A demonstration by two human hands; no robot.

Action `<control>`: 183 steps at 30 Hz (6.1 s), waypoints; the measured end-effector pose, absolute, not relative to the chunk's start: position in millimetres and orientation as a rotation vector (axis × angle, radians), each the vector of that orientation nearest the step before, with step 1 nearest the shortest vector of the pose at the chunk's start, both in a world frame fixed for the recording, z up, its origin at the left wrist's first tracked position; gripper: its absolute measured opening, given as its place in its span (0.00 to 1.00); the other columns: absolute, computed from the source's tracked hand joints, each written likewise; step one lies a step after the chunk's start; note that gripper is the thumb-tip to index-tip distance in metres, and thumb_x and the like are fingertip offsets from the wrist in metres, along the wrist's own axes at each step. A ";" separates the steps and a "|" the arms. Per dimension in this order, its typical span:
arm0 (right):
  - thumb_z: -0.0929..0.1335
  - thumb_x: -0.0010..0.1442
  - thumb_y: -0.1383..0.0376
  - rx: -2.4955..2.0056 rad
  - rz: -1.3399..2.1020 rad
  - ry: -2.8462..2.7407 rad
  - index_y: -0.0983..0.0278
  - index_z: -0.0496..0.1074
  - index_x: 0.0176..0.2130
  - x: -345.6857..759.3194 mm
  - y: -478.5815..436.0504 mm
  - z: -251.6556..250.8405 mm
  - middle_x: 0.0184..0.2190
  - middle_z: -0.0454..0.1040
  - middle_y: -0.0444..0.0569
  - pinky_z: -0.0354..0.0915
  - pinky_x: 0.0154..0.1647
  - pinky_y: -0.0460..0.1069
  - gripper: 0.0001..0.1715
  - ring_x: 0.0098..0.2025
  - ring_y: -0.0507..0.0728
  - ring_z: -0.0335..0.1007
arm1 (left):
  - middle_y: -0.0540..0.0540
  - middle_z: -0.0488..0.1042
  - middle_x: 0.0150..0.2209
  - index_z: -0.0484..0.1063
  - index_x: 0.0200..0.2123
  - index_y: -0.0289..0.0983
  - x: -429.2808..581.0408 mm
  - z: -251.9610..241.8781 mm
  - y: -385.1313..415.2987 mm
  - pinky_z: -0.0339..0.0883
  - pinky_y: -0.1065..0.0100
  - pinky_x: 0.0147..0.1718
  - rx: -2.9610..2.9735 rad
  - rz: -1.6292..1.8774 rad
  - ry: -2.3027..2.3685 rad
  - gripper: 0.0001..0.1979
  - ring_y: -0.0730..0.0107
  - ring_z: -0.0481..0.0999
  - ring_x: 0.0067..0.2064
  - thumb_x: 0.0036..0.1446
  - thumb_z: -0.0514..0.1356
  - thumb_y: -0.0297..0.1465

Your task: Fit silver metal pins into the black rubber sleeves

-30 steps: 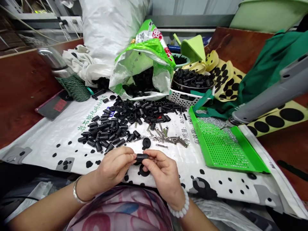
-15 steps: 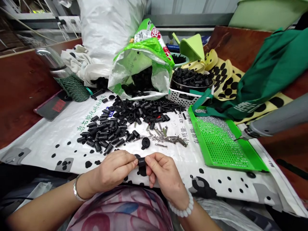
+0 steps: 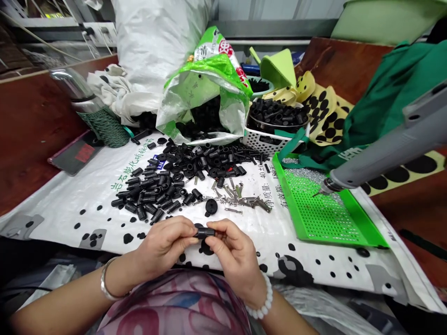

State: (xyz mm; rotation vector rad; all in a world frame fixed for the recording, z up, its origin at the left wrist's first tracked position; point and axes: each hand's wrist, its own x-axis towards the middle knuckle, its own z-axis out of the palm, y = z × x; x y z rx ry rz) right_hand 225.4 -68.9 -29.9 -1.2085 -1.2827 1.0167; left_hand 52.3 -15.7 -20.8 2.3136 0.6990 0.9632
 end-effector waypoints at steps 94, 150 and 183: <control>0.61 0.59 0.70 -1.409 0.519 -1.623 0.62 0.66 0.48 284.6 -67.8 -36.5 0.38 0.71 0.53 0.67 0.40 0.53 0.17 0.40 0.59 0.68 | 0.42 0.73 0.35 0.72 0.36 0.33 270.4 -2.9 144.0 0.62 0.64 0.37 3.207 0.282 0.398 0.11 0.62 0.72 0.38 0.56 0.51 0.24; 0.65 0.56 0.75 -1.114 0.316 -1.663 0.61 0.65 0.51 231.0 -80.0 -30.0 0.38 0.73 0.51 0.68 0.39 0.49 0.23 0.39 0.55 0.71 | 0.55 0.51 0.19 0.50 0.21 0.38 78.5 -12.4 -19.0 0.48 0.72 0.22 2.069 0.865 0.913 0.15 0.78 0.53 0.21 0.62 0.45 0.31; 0.65 0.56 0.75 -1.028 -0.104 -2.013 0.69 0.61 0.53 233.7 -72.1 -31.4 0.32 0.75 0.55 0.69 0.32 0.51 0.25 0.34 0.57 0.71 | 0.56 0.53 0.15 0.53 0.19 0.37 75.0 -1.9 -17.5 0.49 0.73 0.18 1.626 0.478 1.044 0.21 0.78 0.54 0.18 0.60 0.43 0.42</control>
